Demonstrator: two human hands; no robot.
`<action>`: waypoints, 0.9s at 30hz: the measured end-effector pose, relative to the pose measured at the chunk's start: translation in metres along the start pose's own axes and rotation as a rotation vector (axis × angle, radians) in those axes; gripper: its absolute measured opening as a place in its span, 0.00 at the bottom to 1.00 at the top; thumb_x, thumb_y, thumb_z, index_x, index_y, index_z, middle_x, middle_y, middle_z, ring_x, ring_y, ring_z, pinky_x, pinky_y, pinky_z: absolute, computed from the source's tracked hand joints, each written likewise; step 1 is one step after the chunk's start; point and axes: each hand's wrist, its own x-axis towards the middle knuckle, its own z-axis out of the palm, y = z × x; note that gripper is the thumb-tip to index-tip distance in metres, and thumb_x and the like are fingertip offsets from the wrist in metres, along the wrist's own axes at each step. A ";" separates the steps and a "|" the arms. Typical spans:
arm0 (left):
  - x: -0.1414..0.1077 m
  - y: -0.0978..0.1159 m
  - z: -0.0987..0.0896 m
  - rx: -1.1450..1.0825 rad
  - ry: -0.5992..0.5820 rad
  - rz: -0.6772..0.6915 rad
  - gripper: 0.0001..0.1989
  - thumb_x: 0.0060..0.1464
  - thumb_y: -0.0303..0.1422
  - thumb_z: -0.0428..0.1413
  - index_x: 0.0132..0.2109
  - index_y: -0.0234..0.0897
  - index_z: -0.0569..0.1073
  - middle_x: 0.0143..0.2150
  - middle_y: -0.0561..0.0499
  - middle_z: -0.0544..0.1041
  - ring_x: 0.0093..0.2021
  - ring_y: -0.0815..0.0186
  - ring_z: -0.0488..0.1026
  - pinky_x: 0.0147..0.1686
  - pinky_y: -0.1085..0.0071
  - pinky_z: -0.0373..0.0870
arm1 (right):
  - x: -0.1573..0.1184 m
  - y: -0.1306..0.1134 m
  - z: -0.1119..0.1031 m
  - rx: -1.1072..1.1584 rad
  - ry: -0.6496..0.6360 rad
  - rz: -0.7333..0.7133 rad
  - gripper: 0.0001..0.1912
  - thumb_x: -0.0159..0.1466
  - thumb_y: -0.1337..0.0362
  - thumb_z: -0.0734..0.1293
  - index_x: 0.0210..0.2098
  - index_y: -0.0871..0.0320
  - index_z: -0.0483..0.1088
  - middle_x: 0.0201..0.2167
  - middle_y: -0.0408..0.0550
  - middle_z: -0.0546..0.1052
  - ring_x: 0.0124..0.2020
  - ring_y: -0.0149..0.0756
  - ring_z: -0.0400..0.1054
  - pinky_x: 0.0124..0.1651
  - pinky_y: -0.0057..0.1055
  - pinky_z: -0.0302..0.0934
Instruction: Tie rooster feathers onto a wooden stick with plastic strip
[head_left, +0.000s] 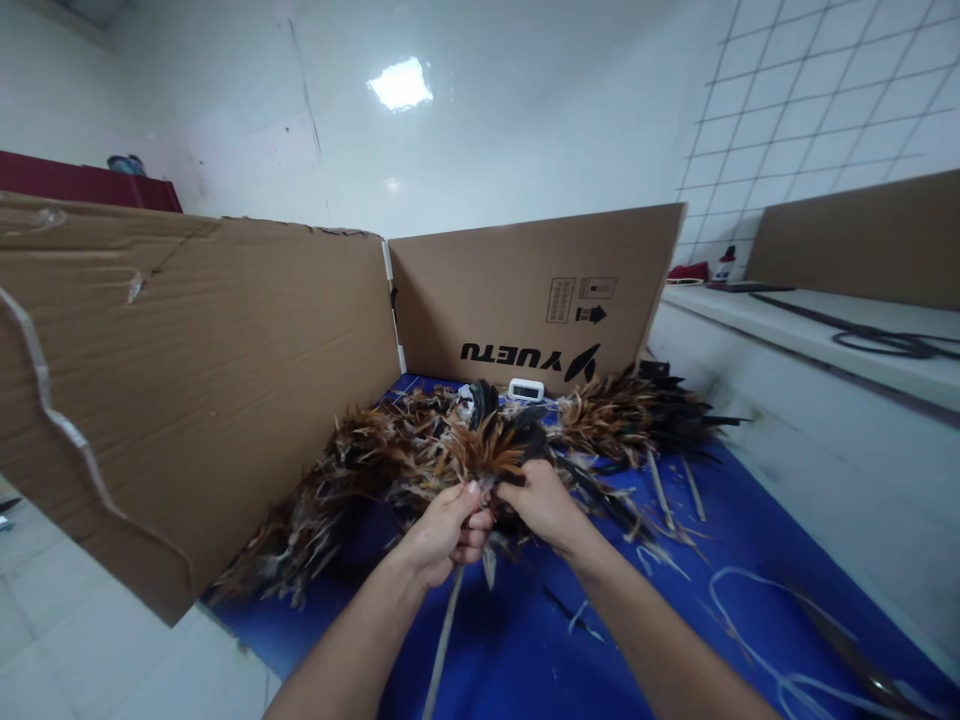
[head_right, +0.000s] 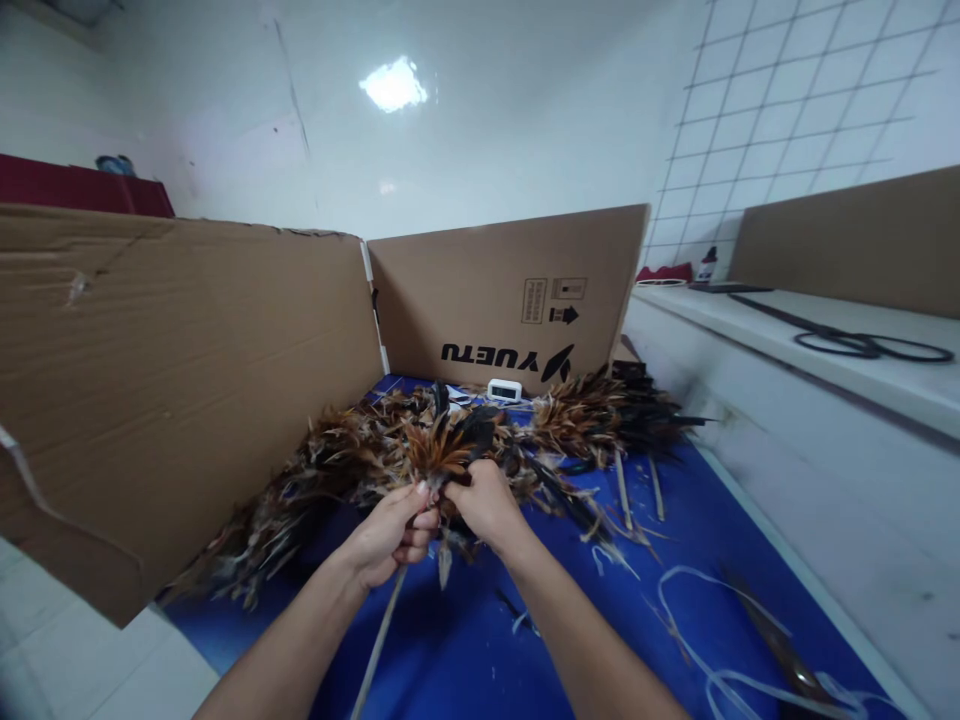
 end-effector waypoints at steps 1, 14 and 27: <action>0.000 0.000 0.000 0.007 -0.003 -0.005 0.16 0.54 0.45 0.51 0.33 0.38 0.57 0.21 0.61 0.52 0.17 0.80 0.40 0.13 0.82 0.36 | 0.000 0.001 0.000 -0.046 0.010 -0.003 0.06 0.47 0.65 0.62 0.16 0.59 0.65 0.14 0.39 0.64 0.19 0.27 0.55 0.22 0.25 0.49; 0.000 0.000 0.004 0.120 0.061 -0.052 0.21 0.48 0.51 0.53 0.36 0.40 0.56 0.22 0.61 0.55 0.16 0.81 0.42 0.14 0.83 0.37 | -0.005 -0.010 -0.002 -0.351 0.037 -0.037 0.07 0.49 0.70 0.61 0.23 0.58 0.71 0.23 0.47 0.75 0.28 0.36 0.66 0.30 0.26 0.55; 0.000 -0.004 0.006 0.303 0.161 -0.038 0.21 0.50 0.53 0.48 0.39 0.40 0.58 0.23 0.61 0.55 0.17 0.80 0.43 0.16 0.81 0.38 | -0.006 -0.009 -0.005 -0.438 0.010 -0.146 0.14 0.53 0.74 0.59 0.27 0.57 0.75 0.28 0.49 0.78 0.30 0.37 0.70 0.32 0.27 0.55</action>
